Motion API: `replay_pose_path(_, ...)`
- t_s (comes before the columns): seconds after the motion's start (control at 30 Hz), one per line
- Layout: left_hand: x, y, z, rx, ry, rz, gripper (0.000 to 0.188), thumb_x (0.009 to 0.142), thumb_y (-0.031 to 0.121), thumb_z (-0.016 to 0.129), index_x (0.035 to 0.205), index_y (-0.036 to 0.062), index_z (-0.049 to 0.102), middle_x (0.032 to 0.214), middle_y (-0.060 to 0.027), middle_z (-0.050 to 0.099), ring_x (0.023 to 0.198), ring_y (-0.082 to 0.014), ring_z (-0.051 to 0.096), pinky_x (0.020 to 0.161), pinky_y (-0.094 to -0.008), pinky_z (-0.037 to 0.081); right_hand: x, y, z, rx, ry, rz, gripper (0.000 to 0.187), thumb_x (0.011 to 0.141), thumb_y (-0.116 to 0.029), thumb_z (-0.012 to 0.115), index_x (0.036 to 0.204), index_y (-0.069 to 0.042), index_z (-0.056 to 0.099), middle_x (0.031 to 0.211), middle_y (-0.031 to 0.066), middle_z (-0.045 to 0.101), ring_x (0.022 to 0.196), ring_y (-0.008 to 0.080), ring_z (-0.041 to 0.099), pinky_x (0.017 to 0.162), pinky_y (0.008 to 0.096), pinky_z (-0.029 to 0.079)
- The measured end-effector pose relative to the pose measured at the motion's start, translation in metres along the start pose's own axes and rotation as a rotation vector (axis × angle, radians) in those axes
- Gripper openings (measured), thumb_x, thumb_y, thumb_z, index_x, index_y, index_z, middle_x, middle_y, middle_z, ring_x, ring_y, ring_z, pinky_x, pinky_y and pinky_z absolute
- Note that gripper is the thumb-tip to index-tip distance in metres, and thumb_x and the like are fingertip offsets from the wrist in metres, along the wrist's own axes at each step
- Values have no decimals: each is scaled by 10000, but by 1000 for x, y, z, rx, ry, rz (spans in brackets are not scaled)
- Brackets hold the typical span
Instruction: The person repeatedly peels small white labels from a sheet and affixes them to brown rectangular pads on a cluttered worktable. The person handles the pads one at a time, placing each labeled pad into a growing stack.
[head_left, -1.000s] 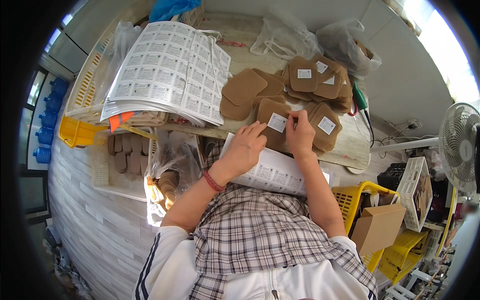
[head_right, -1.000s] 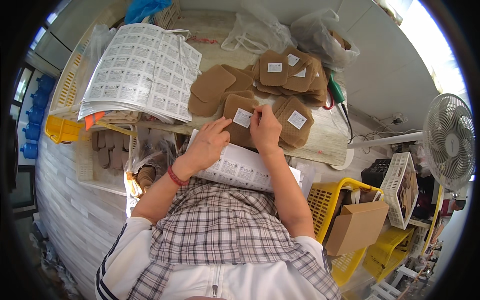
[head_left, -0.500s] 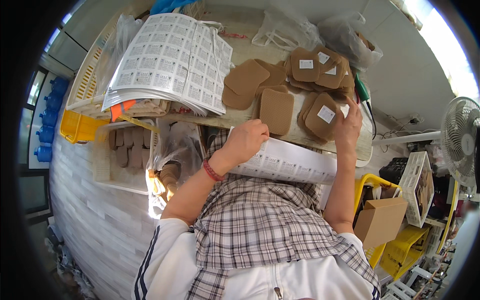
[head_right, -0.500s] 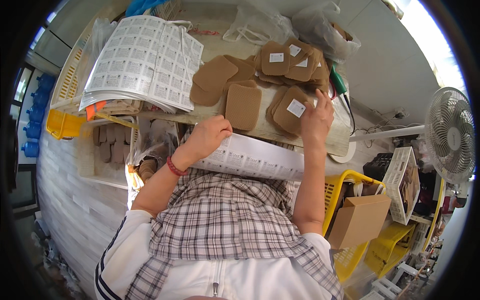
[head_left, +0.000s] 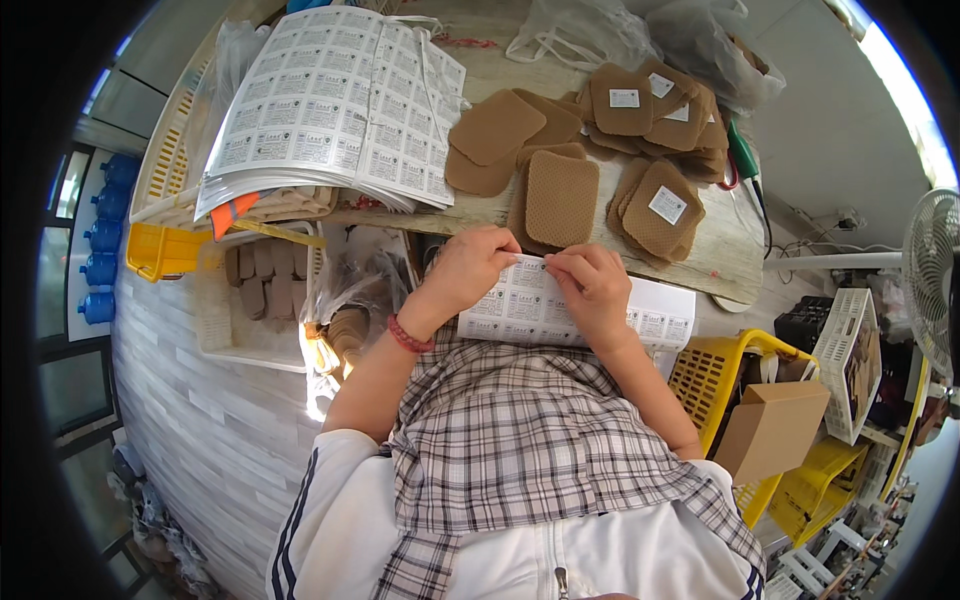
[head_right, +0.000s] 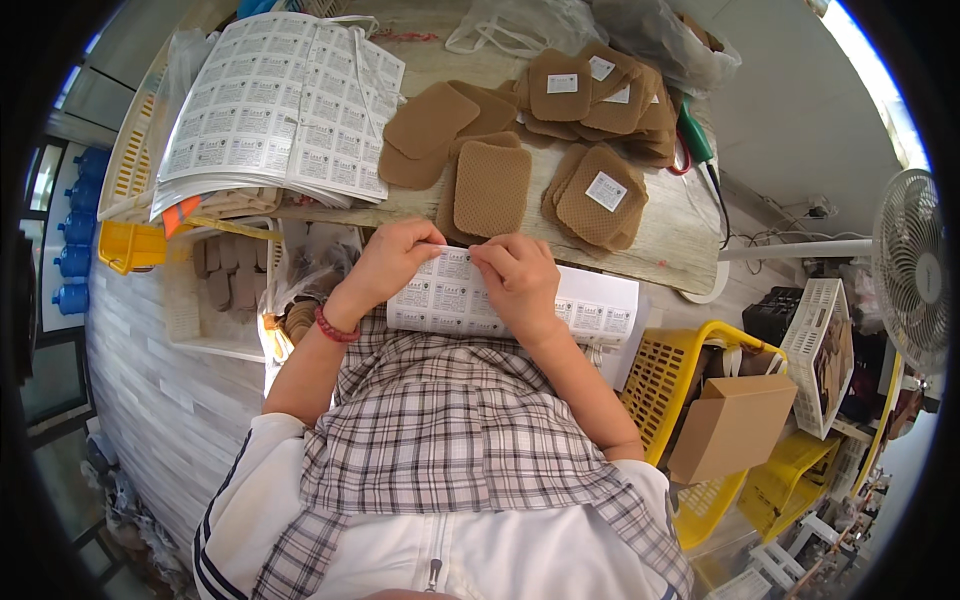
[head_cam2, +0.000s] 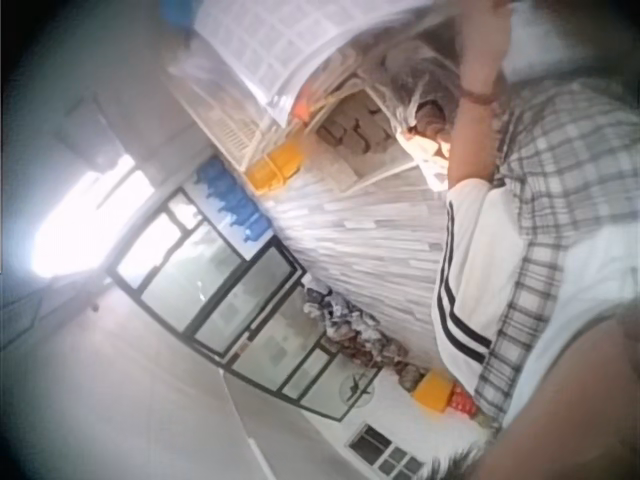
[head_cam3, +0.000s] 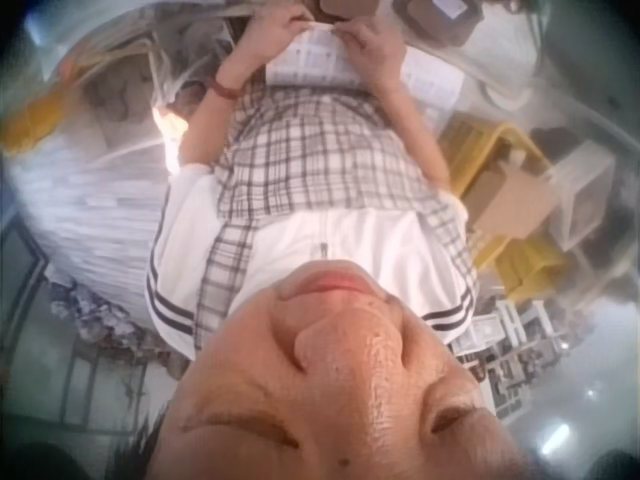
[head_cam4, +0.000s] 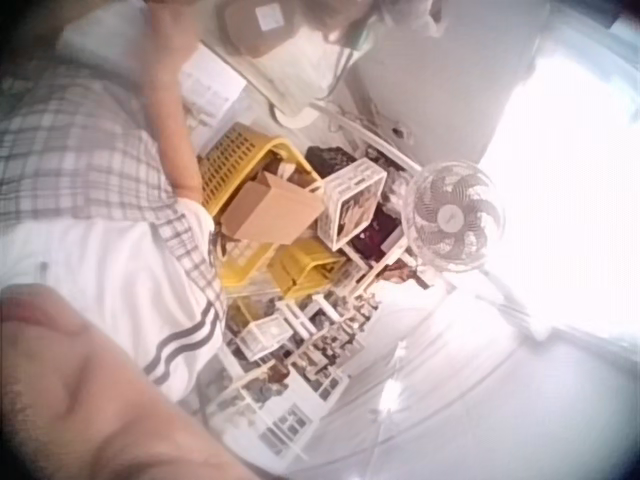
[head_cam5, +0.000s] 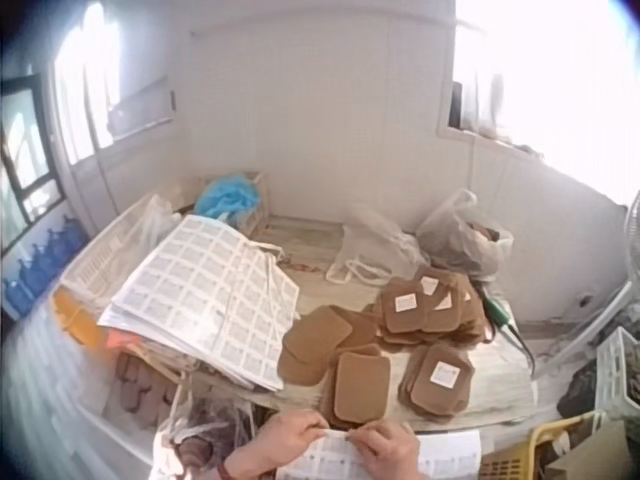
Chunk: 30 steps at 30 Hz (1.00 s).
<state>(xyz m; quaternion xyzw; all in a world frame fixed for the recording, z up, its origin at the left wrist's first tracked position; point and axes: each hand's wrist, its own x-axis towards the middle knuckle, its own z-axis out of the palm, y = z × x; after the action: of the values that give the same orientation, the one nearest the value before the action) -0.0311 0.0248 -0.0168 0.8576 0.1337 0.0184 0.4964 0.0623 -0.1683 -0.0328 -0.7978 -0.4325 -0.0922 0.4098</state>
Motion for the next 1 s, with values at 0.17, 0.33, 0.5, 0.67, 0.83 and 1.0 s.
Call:
replay_pose_path(0.17, 4, 0, 2, -39, -19, -22, 145, 907, 80, 643, 980, -33, 699, 862, -111, 698, 807, -179, 657, 747, -317, 511, -3, 7, 7, -40, 57, -103, 175, 757, -56, 784, 917, -110, 738, 896, 11, 689, 836, 228, 645, 751, 354, 498)
replay_pose_path(0.33, 4, 4, 0, -63, -31, -41, 147, 909, 79, 639, 978, -35, 702, 871, -109, 704, 809, -178, 661, 750, -313, 512, -4, 1, 7, -65, 87, 43, 240, 740, -50, 789, 971, -97, 748, 923, 15, 692, 837, 224, 650, 750, 353, 505)
replay_pose_path(0.5, 4, -1, 3, -76, -28, -46, 143, 908, 77, 640, 965, -36, 704, 869, -107, 703, 808, -178, 661, 748, -313, 511, -11, 6, 7, -110, 43, -116, 253, 736, -42, 788, 981, -97, 758, 949, 28, 703, 843, 227, 660, 754, 351, 523)
replay_pose_path(0.67, 5, -2, 6, -69, -6, -12, 139, 904, 77, 649, 963, -38, 700, 866, -114, 694, 801, -193, 655, 740, -319, 507, -13, 7, 8, -93, 56, -116, 206, 750, -38, 789, 942, -105, 757, 961, 30, 706, 850, 226, 663, 743, 344, 535)
replay_pose_path(0.83, 3, -3, 9, -8, 21, 55, 123, 922, 84, 645, 942, -32, 682, 860, -125, 652, 794, -237, 635, 729, -345, 491, -14, 5, 8, 109, 56, 40, 194, 760, -27, 791, 939, -93, 752, 941, 41, 699, 847, 237, 662, 717, 340, 549)
replay_pose_path(1.0, 3, 0, 10, 36, 41, 127, 124, 942, 99, 632, 941, -23, 654, 862, -136, 619, 802, -269, 618, 734, -361, 479, -14, 4, 10, 66, 73, 48, 175, 756, -10, 790, 905, -86, 737, 935, 43, 696, 839, 238, 663, 709, 328, 554)
